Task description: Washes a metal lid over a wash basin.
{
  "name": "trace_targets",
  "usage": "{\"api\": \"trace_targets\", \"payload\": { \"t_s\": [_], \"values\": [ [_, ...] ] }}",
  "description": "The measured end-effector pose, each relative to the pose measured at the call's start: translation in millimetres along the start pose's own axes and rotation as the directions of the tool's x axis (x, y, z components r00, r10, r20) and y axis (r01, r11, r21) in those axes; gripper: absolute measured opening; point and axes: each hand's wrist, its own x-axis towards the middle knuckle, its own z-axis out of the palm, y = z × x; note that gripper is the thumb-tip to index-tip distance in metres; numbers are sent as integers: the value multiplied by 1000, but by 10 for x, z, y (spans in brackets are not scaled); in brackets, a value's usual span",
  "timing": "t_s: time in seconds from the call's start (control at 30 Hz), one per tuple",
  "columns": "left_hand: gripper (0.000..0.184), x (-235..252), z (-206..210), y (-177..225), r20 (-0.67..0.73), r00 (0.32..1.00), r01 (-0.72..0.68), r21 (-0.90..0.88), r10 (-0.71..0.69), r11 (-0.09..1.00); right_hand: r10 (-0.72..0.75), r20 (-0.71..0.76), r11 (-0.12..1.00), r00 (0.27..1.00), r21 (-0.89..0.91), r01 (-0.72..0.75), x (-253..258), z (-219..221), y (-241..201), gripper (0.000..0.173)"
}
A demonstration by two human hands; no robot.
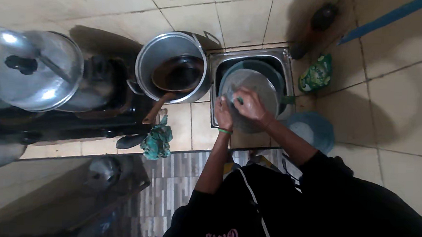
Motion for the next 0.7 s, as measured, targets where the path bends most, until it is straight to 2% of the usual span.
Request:
{"api": "trace_targets", "payload": {
  "t_s": [0.07,0.13,0.2,0.27,0.33,0.4,0.47,0.53,0.63,0.67,0.7],
  "values": [
    [38,78,-95,7,-66,998,-11,-18,10,1000,-94,50,996,994,2,94,-336,65,-48,13],
    [36,176,-207,13,-129,991,-27,-49,21,998,-99,133,991,986,-71,110,-647,20,24,13],
    [37,209,-310,14,-133,991,-44,-79,33,996,75,198,989,977,-138,-48,-765,-159,230,19],
    [43,182,-363,34,-82,996,-29,-125,19,992,236,152,962,960,-175,-209,-695,-372,526,22],
    [41,137,-341,0,-16,1000,2,-149,-4,989,277,23,943,961,-196,-268,-501,-542,717,21],
    [40,88,-314,-19,78,997,33,-101,-25,994,320,-12,925,947,-214,-315,-204,-668,780,23],
    [43,19,-272,9,185,982,28,14,-30,1000,301,-4,924,954,-247,-292,99,-696,689,24],
    [45,-26,-240,80,276,961,0,111,-31,994,183,7,959,983,-221,-177,295,-577,441,21],
    [43,-14,-233,75,300,954,-34,152,-13,988,-136,29,983,990,-121,138,306,-218,98,16],
    [43,-5,-270,60,294,956,-51,147,5,988,-208,-1,972,978,-109,206,310,-127,106,14],
    [42,-3,-313,52,280,960,-58,136,18,989,-183,-21,977,983,-110,180,330,-116,157,14]
  ]
}}
